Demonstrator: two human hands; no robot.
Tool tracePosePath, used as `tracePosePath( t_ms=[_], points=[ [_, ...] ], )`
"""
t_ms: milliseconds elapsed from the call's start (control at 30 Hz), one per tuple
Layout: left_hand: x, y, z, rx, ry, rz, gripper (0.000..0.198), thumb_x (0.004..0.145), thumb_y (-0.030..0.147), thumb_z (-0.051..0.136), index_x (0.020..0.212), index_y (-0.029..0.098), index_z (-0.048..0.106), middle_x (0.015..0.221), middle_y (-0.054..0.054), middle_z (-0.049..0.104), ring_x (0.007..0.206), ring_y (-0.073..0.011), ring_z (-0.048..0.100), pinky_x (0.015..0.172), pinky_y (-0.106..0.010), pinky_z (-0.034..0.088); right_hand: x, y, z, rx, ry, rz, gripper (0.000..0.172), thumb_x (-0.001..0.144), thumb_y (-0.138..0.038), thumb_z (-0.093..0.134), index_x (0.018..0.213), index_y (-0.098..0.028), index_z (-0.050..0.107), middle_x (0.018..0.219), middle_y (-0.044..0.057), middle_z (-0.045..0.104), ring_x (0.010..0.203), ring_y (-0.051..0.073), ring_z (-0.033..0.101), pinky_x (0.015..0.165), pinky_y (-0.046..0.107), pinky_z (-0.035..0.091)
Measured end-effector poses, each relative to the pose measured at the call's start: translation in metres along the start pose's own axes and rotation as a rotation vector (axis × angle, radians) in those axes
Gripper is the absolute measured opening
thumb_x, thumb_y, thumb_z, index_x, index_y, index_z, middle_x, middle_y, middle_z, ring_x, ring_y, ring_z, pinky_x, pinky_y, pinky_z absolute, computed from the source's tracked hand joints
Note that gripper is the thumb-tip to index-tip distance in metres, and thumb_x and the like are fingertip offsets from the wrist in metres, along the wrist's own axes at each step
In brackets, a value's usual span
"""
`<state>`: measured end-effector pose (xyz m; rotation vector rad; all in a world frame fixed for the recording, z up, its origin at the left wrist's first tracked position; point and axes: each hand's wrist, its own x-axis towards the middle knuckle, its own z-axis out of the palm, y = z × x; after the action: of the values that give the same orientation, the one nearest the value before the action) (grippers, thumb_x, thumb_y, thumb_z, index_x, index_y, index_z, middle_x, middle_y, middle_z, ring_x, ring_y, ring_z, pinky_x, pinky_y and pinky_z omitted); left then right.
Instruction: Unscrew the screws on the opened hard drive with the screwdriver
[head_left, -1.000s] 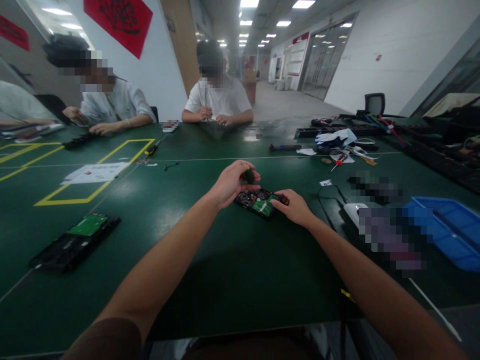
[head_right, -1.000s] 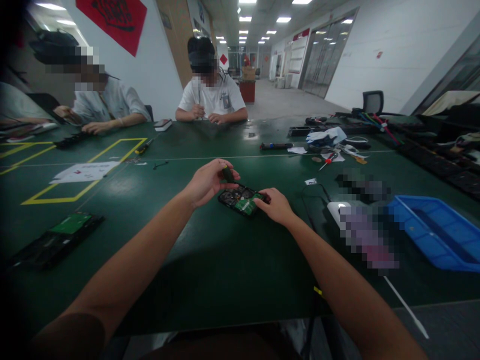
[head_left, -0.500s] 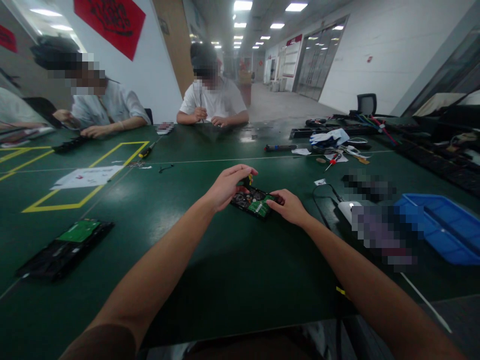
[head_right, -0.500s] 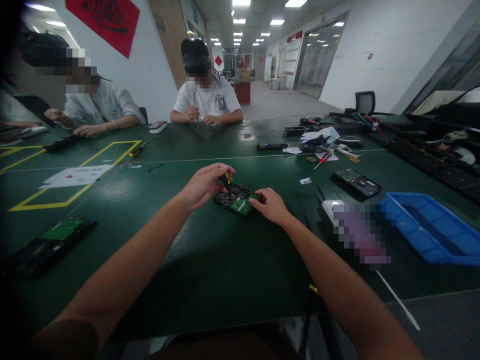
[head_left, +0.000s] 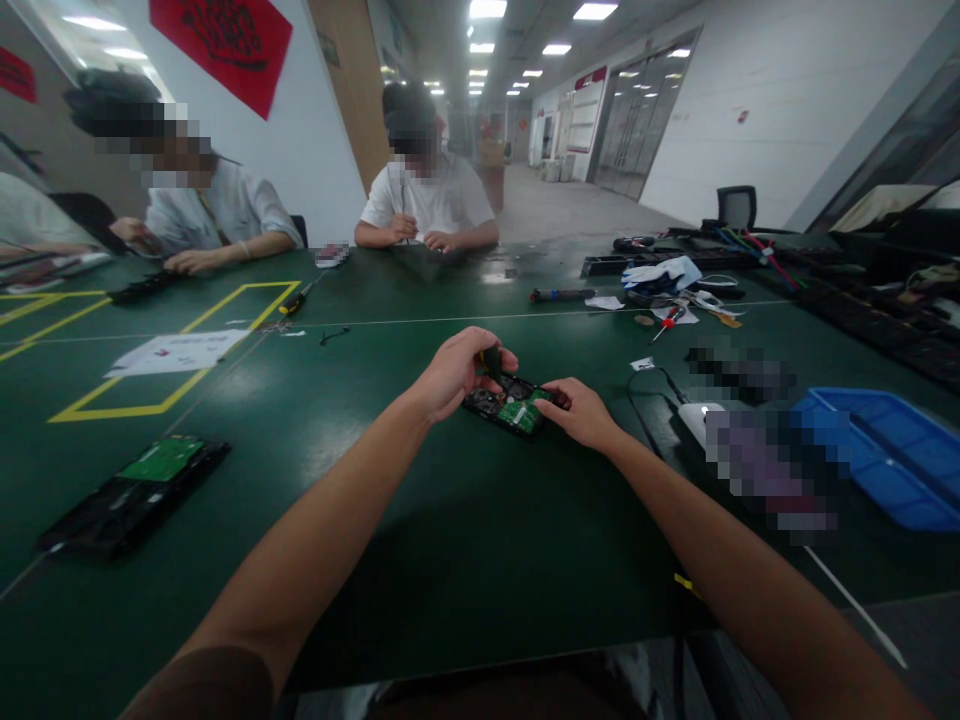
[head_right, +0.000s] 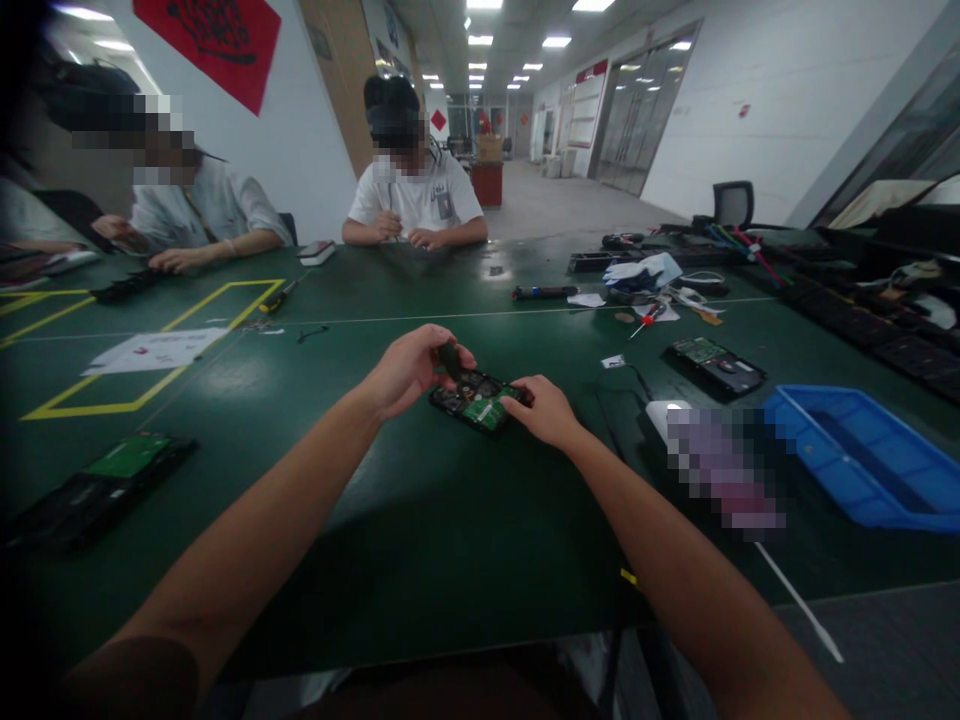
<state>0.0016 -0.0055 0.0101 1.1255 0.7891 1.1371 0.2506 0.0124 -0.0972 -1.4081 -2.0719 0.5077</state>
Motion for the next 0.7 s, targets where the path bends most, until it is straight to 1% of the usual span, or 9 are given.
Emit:
tracePosePath(
  t_ms=[100,200,300,400,500,600,700],
  points=[
    [0.0006,0.0008,-0.0004,0.045,0.001,0.028,0.019,0.084,0.033,0.059,0.088,0.015,0.065,0.097,-0.012,0.069,0.091,-0.0226,0.066,0.055,-0.025,0.049,-0.0003,-0.0018,-0.0008,-0.004,-0.003,0.001,0.038,0.092,-0.047,0.068,0.116,-0.019,0.07,0.104,0.008,0.066,0.081,0.018,0.061,0.073,0.031,0.048],
    [0.0005,0.0019,-0.0008,0.101,0.003,0.049,0.02,0.084,0.032,0.058,0.084,0.015,0.069,0.095,-0.011,0.066,0.089,-0.0205,0.062,0.054,-0.024,0.047,-0.0006,-0.0033,-0.0015,-0.011,0.001,0.001,0.036,0.091,-0.046,0.068,0.115,-0.019,0.071,0.102,0.008,0.066,0.081,0.018,0.06,0.073,0.031,0.048],
    [0.0004,0.002,-0.0019,0.112,0.001,0.053,0.022,0.085,0.031,0.057,0.089,0.014,0.071,0.092,-0.011,0.066,0.086,-0.0199,0.061,0.053,-0.023,0.045,-0.0008,-0.0038,-0.0016,-0.016,0.003,0.002,0.036,0.092,-0.046,0.068,0.114,-0.019,0.071,0.103,0.008,0.066,0.08,0.017,0.06,0.073,0.031,0.047],
    [0.001,0.0,-0.0029,0.064,-0.022,0.031,0.022,0.086,0.031,0.058,0.098,0.015,0.068,0.088,-0.011,0.067,0.083,-0.0209,0.063,0.054,-0.025,0.046,-0.0008,-0.0033,-0.0014,-0.016,-0.001,0.008,0.037,0.092,-0.047,0.067,0.115,-0.019,0.071,0.104,0.008,0.066,0.081,0.017,0.06,0.073,0.031,0.048],
    [0.0023,-0.0027,-0.0028,0.0,-0.021,0.014,0.022,0.086,0.032,0.059,0.101,0.016,0.062,0.085,-0.01,0.069,0.084,-0.0236,0.067,0.054,-0.028,0.049,-0.0004,-0.0021,-0.0011,-0.008,-0.003,0.006,0.038,0.091,-0.048,0.068,0.116,-0.019,0.07,0.105,0.008,0.066,0.081,0.017,0.061,0.073,0.032,0.049],
    [0.003,-0.0037,-0.0018,-0.02,0.014,0.013,0.02,0.086,0.033,0.059,0.097,0.017,0.059,0.088,-0.012,0.071,0.086,-0.0247,0.069,0.055,-0.028,0.049,0.0001,-0.001,-0.0008,-0.007,0.0,-0.004,0.038,0.091,-0.048,0.068,0.116,-0.019,0.07,0.105,0.008,0.066,0.082,0.018,0.061,0.074,0.032,0.049],
    [0.0028,-0.0022,-0.0006,0.009,0.044,0.022,0.017,0.084,0.032,0.059,0.09,0.016,0.062,0.095,-0.013,0.072,0.09,-0.0238,0.068,0.057,-0.028,0.05,0.0002,-0.0004,-0.0005,-0.003,0.005,0.001,0.038,0.091,-0.048,0.068,0.117,-0.02,0.071,0.105,0.008,0.066,0.082,0.018,0.061,0.073,0.032,0.049]
  ],
)
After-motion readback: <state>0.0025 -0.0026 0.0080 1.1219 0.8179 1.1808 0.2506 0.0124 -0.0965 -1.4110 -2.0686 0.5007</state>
